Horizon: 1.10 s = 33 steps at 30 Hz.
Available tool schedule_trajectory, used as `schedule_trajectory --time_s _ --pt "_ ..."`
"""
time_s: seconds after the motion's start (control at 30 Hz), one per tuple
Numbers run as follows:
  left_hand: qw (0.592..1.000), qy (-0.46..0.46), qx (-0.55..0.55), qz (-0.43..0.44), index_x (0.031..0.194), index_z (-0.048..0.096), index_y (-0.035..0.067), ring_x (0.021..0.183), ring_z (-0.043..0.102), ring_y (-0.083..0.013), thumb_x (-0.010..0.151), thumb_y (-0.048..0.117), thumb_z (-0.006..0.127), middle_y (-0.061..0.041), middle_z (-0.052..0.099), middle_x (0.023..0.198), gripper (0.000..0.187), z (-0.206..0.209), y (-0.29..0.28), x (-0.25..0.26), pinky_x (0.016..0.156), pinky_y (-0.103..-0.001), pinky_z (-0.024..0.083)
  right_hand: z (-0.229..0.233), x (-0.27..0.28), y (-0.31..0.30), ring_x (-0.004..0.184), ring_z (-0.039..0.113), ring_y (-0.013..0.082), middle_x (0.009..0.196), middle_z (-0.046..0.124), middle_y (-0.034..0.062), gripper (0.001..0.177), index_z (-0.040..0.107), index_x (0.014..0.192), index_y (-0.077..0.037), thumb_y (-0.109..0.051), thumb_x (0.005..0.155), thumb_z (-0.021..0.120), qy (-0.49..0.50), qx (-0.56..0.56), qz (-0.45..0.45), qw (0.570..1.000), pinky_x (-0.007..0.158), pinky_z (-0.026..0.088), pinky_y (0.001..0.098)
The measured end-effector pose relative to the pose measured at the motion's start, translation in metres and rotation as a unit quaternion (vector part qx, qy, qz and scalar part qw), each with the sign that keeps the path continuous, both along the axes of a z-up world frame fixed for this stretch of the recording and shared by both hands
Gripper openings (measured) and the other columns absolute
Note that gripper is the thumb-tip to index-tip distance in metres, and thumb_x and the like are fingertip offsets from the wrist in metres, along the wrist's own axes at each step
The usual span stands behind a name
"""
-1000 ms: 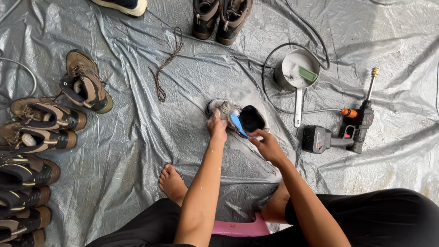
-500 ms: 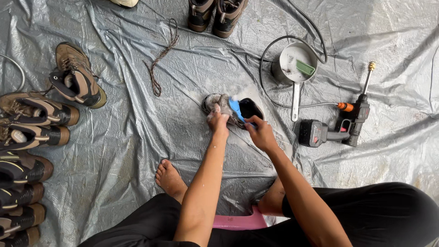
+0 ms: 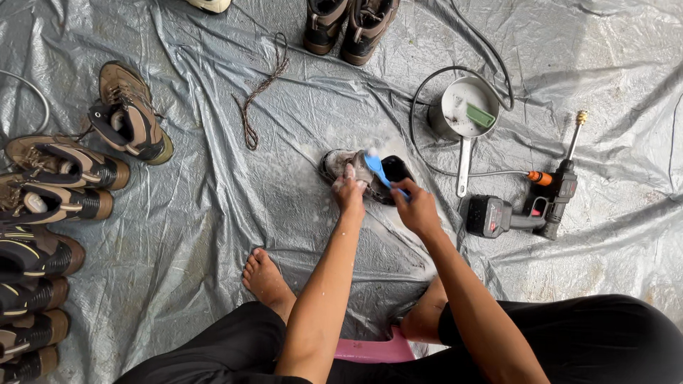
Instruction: The person scrubs a hiking boot with a sponge and a toothbrush, then rinses it using a pressure washer. The person handles the boot, sponge, toothbrush, and pressure washer while sitting on a small stool.
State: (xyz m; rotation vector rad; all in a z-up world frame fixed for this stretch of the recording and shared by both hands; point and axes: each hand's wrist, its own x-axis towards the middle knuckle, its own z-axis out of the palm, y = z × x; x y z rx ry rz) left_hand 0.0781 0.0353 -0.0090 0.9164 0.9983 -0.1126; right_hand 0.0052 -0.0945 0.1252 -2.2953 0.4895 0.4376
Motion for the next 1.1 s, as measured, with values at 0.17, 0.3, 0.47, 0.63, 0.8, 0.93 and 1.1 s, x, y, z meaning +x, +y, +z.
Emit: schedule_trajectory --time_s 0.17,0.3,0.47,0.63,0.8,0.93,1.1 --pt "0.983 -0.031 0.159 -0.089 0.111 0.080 0.004 0.090 0.079 -0.0318 0.100 0.034 0.074 -0.023 0.078 0.096 0.033 0.007 0.033 -0.002 0.068 -0.037 0.067 0.003 0.011 0.006 0.106 0.073 0.0453 0.103 0.081 0.0115 0.020 0.077 0.113 -0.031 -0.035 0.095 0.070 0.016 0.056 0.061 0.996 0.097 0.056 0.0551" --pt "0.945 -0.121 0.265 -0.148 0.110 0.080 0.002 0.101 0.079 -0.0292 0.101 0.015 0.071 -0.021 0.080 0.106 0.018 0.043 0.038 0.007 0.083 -0.037 0.064 0.065 0.010 -0.060 0.089 0.073 0.0460 0.075 0.075 0.0197 0.027 0.078 0.119 -0.026 -0.029 0.095 0.067 0.101 0.027 0.066 0.992 0.092 0.056 0.0560" --pt "0.726 -0.300 0.577 -0.222 0.111 0.075 0.022 0.111 0.071 -0.0242 0.095 0.023 0.079 0.000 0.078 0.115 0.016 0.022 0.064 0.037 0.101 -0.040 0.055 0.047 0.004 -0.075 0.077 0.078 0.0400 0.087 0.078 0.0242 0.029 0.072 0.119 -0.004 -0.027 0.103 0.064 0.144 -0.075 0.182 0.970 0.082 0.061 0.0522" --pt "0.664 -0.360 0.570 -0.325 0.086 0.073 0.012 0.100 0.073 -0.0317 0.102 0.026 0.071 -0.008 0.078 0.098 0.022 0.001 0.069 0.069 0.097 -0.047 0.055 -0.021 0.047 -0.021 0.094 0.076 0.0476 0.096 0.076 0.0202 0.025 0.072 0.109 -0.011 -0.032 0.098 0.063 0.106 -0.130 0.252 0.953 0.084 0.062 0.0585" --pt "0.636 -0.329 0.625 -0.311 0.074 0.071 0.018 0.077 0.071 -0.0268 0.101 0.033 0.072 -0.002 0.070 0.070 0.031 -0.009 0.062 0.078 0.073 -0.042 0.056 -0.031 0.064 -0.007 0.088 0.076 0.0457 0.089 0.075 0.0193 0.019 0.072 0.109 -0.012 -0.025 0.097 0.067 0.040 -0.090 0.259 0.961 0.078 0.063 0.0537" --pt "0.646 -0.325 0.617 -0.310 0.065 0.063 0.018 0.072 0.066 -0.0310 0.096 0.027 0.071 -0.006 0.062 0.061 0.034 0.004 0.066 0.079 0.069 -0.044 0.053 0.071 0.068 -0.007 0.101 0.072 0.0524 0.106 0.079 0.0245 0.038 0.074 0.131 -0.018 -0.030 0.099 0.059 0.136 -0.036 0.236 0.961 0.086 0.059 0.0624" --pt "0.683 -0.320 0.562 -0.340 0.067 0.065 0.015 0.075 0.065 -0.0374 0.097 0.024 0.063 -0.012 0.062 0.064 0.031 0.021 0.068 0.079 0.072 -0.048 0.052 0.023 0.072 0.000 0.096 0.076 0.0455 0.095 0.078 0.0196 0.036 0.073 0.126 -0.030 -0.050 0.104 0.053 0.163 -0.159 0.257 0.939 0.087 0.061 0.0572"
